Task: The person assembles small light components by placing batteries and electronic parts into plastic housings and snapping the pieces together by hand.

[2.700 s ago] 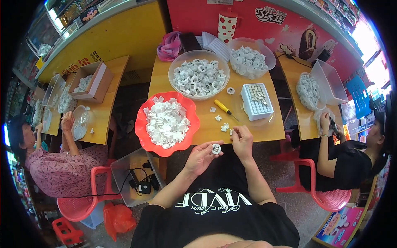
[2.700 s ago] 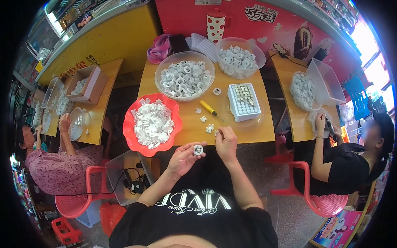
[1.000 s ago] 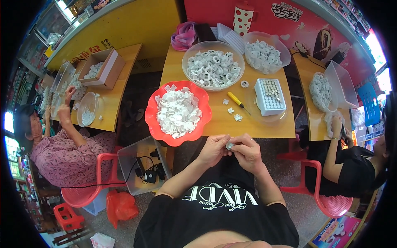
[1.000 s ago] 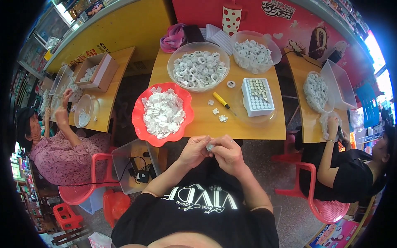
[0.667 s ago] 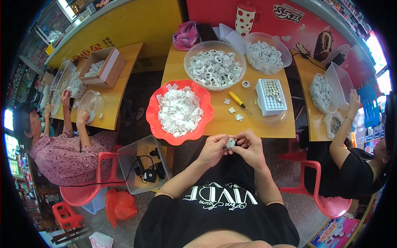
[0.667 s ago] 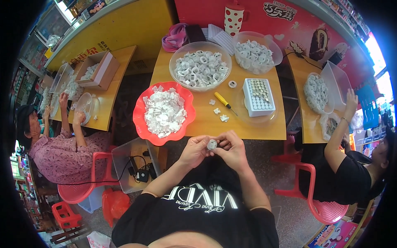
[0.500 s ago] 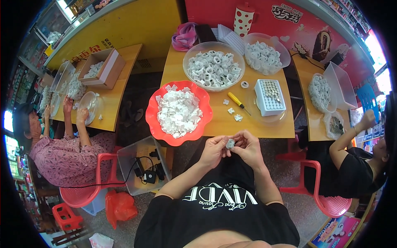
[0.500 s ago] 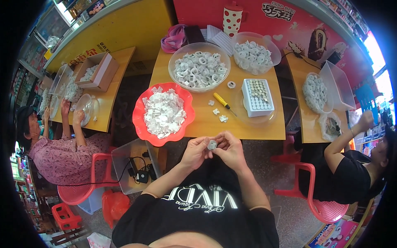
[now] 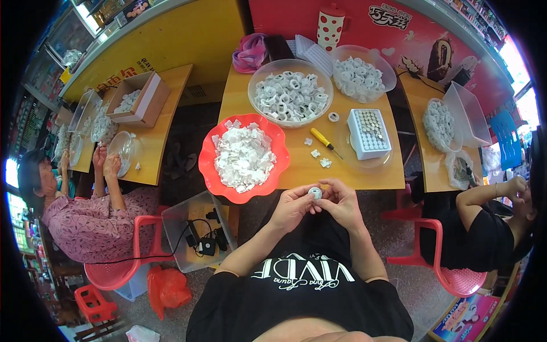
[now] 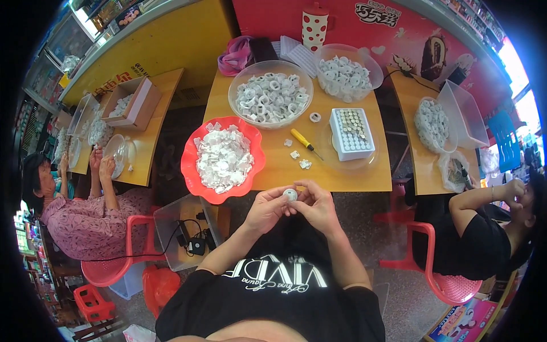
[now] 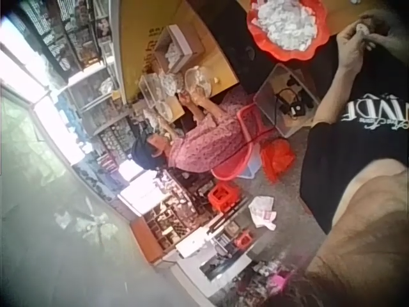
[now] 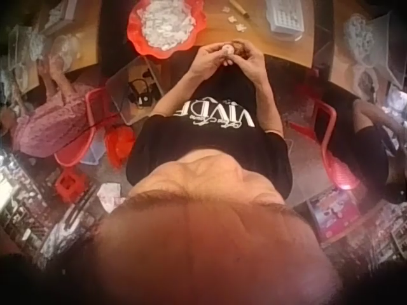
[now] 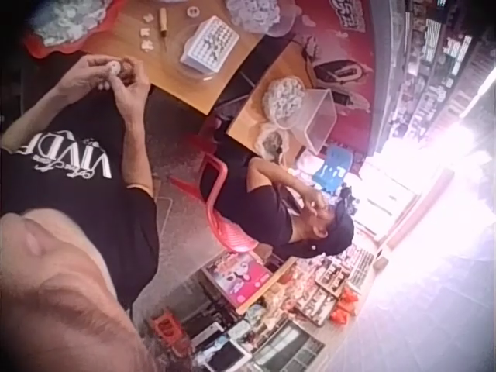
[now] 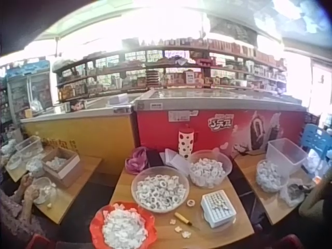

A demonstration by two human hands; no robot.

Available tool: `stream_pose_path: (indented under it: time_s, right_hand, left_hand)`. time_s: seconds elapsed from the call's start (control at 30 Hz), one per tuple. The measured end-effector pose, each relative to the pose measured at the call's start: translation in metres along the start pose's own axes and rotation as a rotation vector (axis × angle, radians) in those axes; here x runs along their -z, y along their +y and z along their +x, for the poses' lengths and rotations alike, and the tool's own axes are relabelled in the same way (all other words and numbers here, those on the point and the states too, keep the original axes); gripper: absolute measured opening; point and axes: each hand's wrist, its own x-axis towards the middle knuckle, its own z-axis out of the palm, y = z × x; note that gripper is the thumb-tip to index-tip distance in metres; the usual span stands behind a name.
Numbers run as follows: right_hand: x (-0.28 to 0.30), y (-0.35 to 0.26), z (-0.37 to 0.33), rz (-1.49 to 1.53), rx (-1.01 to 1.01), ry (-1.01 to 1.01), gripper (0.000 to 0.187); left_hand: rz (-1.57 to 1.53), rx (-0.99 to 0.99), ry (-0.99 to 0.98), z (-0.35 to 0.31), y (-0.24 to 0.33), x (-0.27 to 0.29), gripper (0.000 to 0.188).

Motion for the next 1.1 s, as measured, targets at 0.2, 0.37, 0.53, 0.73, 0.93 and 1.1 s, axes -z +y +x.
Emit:
stream_pose_path:
  time_s: [0.2,0.37,0.53,0.73,0.93,1.1]
  right_hand:
    - [-0.002,0.001,-0.007,-0.034,0.177,-0.018,0.024]
    - [-0.007,-0.009,-0.007,-0.007,0.251,0.008,0.023]
    - [-0.004,0.002,-0.005,-0.032,0.305,0.012,0.02]
    - [-0.003,-0.001,-0.005,0.044,0.146,-0.069,0.02]
    - [-0.008,0.015,-0.009,0.266,0.096,0.009,0.026]
    - [-0.012,0.015,-0.009,0.228,0.102,0.092,0.022]
  left_hand:
    - [-0.088,0.016,-0.039,0.001,0.004,0.001,0.033]
    - [-0.113,0.033,-0.07,-0.001,0.009,-0.003,0.035]
    - [0.005,-0.002,-0.097,-0.003,0.01,-0.004,0.035]
    - [0.153,-0.063,-0.078,-0.003,0.005,0.0,0.034]
    - [0.124,-0.076,0.004,-0.002,0.008,-0.003,0.034]
    - [0.16,-0.079,-0.001,-0.002,0.005,-0.003,0.034]
